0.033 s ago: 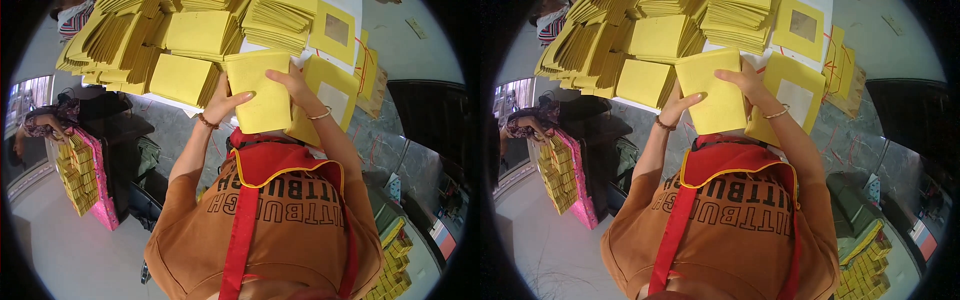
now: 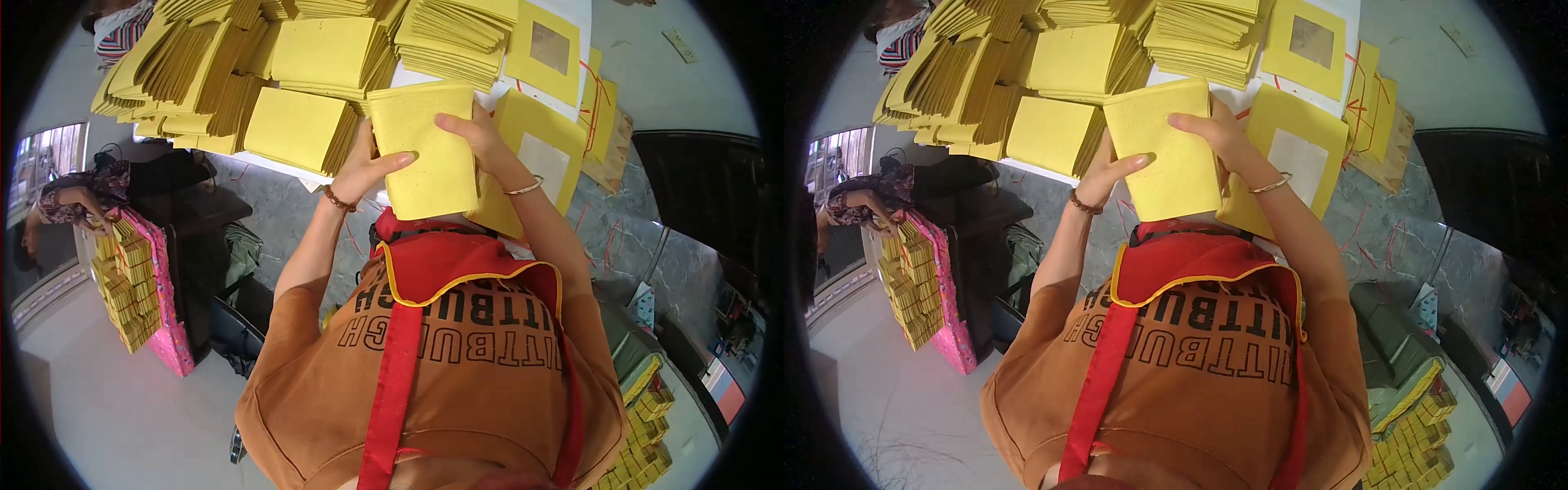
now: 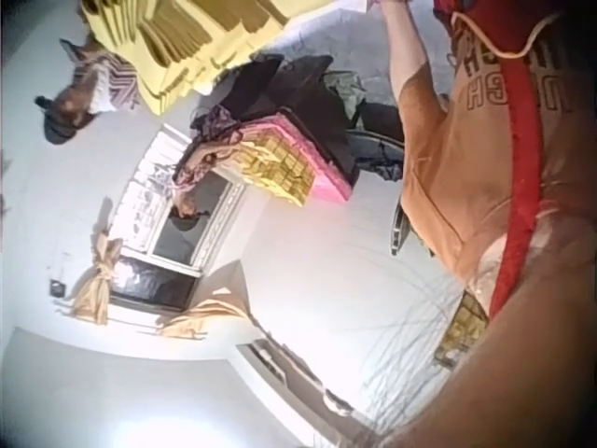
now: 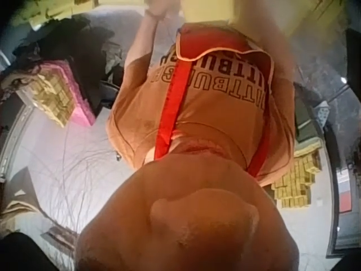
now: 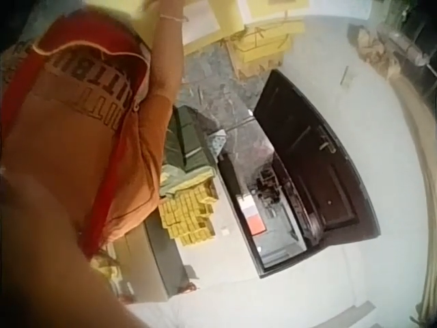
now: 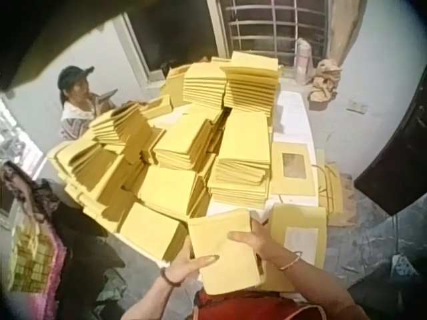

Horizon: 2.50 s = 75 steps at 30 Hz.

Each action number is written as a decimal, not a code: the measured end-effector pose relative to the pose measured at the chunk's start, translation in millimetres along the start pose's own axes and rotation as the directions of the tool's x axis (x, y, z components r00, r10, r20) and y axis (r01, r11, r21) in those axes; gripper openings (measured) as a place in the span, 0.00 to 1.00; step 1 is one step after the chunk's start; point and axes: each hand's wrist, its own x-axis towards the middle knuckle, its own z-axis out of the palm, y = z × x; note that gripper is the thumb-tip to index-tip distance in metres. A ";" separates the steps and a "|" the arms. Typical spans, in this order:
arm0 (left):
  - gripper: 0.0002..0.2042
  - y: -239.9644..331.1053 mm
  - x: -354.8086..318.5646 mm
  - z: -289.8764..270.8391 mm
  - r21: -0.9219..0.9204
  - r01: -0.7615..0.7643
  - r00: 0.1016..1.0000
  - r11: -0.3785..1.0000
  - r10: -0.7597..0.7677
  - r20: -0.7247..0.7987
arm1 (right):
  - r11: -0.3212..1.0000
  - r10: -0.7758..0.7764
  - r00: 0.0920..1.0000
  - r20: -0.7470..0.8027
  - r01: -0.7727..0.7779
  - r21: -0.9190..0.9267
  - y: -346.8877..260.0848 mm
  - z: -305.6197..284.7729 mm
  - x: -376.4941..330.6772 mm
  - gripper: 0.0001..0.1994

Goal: Organizing and stacking yellow paper products on a table in a workspace.

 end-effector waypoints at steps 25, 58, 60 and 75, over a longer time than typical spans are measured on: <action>0.19 -82.9 61.7 68.0 -0.843 -0.075 0.894 0.533 -0.338 -0.294 | 0.953 -0.298 0.562 -0.772 0.136 -0.269 -13.6 -114.6 -123.6 0.15; 0.22 -70.2 70.6 59.9 -0.718 0.233 0.836 0.656 -0.512 -0.196 | 0.855 -0.468 0.395 -0.791 -0.027 -0.519 30.7 -108.7 -153.7 0.10; 0.22 -59.3 64.0 63.7 -0.630 0.326 0.753 0.705 -0.596 -0.278 | 0.415 -0.742 0.545 -0.391 -0.084 -0.906 -5.1 -75.0 -130.6 0.08; 0.14 -67.1 38.5 37.7 -0.699 0.349 0.845 0.624 -0.532 -0.052 | -0.209 -0.241 0.965 -0.105 -0.158 -0.965 5.2 -22.6 8.0 0.19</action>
